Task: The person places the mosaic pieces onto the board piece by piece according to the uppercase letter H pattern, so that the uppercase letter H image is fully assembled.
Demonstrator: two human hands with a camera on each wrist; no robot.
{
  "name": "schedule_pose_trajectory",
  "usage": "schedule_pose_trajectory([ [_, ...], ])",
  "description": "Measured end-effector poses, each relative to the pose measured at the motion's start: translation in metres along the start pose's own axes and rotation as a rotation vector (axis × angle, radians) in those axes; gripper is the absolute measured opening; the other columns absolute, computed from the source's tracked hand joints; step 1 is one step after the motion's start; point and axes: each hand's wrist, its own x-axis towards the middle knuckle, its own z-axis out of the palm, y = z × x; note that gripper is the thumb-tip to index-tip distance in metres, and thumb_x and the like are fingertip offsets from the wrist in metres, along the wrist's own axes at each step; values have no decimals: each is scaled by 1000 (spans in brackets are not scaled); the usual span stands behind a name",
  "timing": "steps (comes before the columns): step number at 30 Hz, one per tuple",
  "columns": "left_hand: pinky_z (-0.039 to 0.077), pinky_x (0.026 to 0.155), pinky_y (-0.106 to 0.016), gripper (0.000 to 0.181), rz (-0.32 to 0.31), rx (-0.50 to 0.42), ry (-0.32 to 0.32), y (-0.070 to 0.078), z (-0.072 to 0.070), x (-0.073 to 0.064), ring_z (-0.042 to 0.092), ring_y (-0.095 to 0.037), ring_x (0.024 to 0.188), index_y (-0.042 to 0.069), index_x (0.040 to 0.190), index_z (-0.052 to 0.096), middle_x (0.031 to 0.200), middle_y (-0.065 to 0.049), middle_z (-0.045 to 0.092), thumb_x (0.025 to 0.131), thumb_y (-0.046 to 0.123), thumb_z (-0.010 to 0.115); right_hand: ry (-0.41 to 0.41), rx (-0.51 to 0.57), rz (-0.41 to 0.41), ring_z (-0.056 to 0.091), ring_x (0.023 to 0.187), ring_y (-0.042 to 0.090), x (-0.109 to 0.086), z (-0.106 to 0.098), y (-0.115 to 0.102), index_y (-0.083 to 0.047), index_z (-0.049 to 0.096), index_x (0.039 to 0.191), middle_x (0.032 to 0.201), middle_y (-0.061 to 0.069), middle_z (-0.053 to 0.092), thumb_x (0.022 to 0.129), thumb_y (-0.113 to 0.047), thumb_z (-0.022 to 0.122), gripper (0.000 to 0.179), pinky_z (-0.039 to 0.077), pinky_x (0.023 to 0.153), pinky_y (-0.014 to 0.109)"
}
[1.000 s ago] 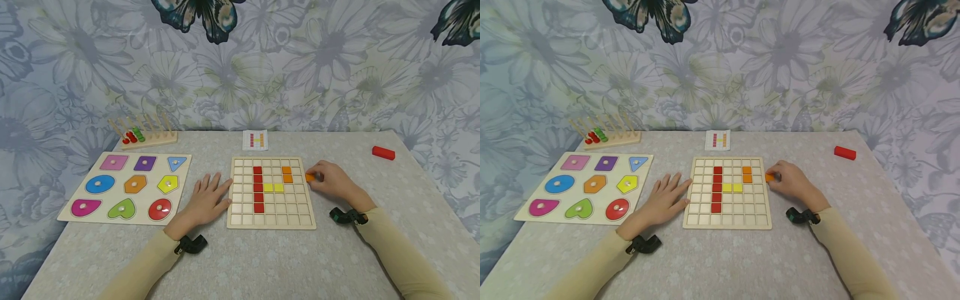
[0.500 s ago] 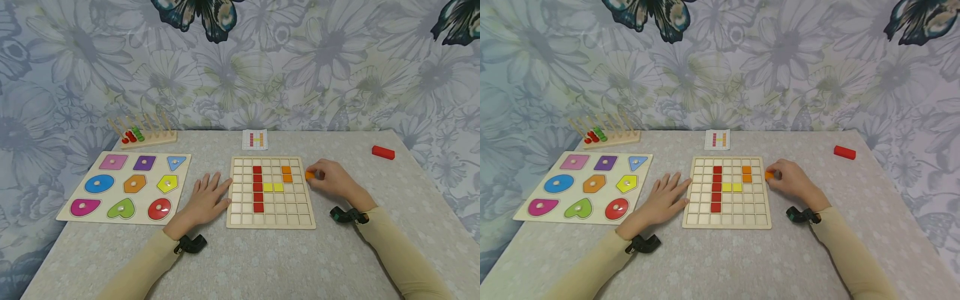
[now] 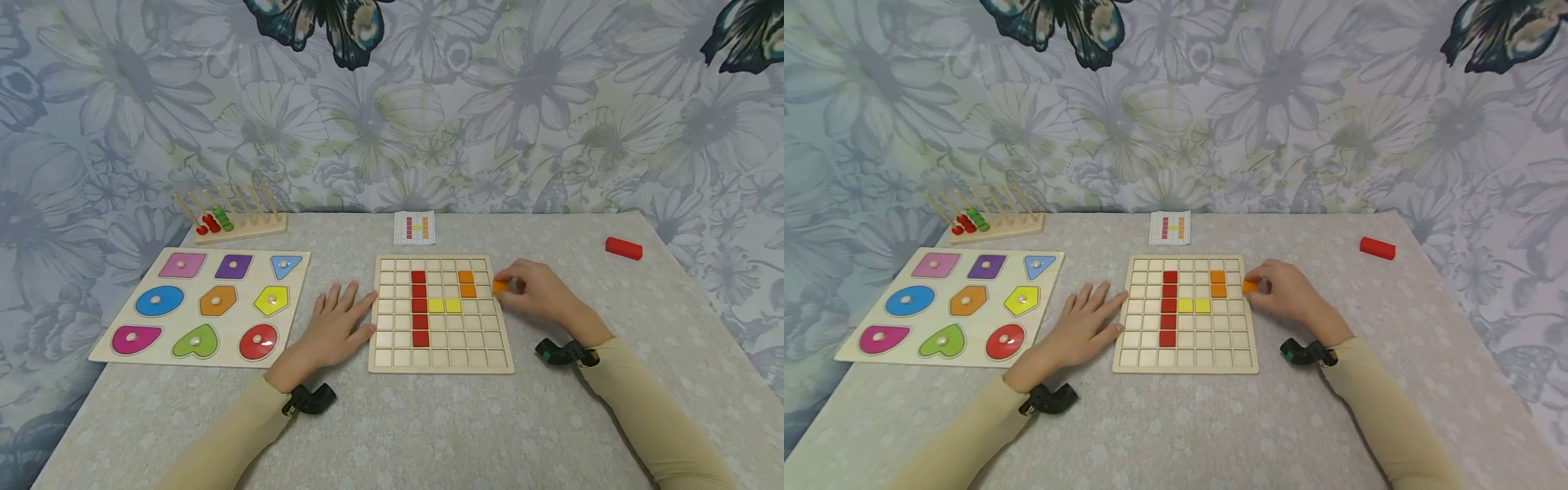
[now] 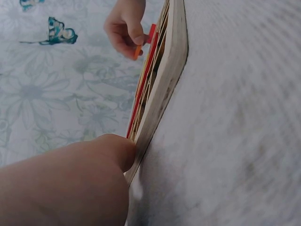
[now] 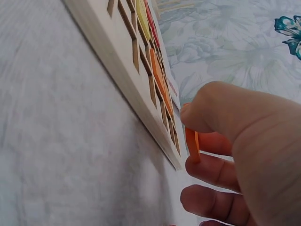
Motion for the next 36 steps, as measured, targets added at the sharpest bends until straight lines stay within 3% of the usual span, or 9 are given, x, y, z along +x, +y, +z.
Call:
schedule_pose_trajectory([
  [8,9,119,-75,63,16,5,22,-1,2,0,8,-55,155,16,160,36,168,-26,19,104,40,51,-8,15,-50,49,69,11,2,4,-11,-5,78,106,91,5,69,85,-14,77,23,42,62,25],
  [20,7,120,-73,64,7,21,-19,-1,0,1,4,-53,156,17,162,32,170,-24,15,105,42,49,-53,17,-64,52,72,11,3,8,-27,-5,78,110,98,6,71,85,-16,79,27,43,65,26],
  [36,6,120,-74,64,13,13,-8,0,-1,0,5,-54,156,16,161,34,169,-25,16,105,41,50,-84,5,-140,50,72,9,10,15,-37,-4,78,110,97,3,70,85,-18,81,29,42,65,24],
])
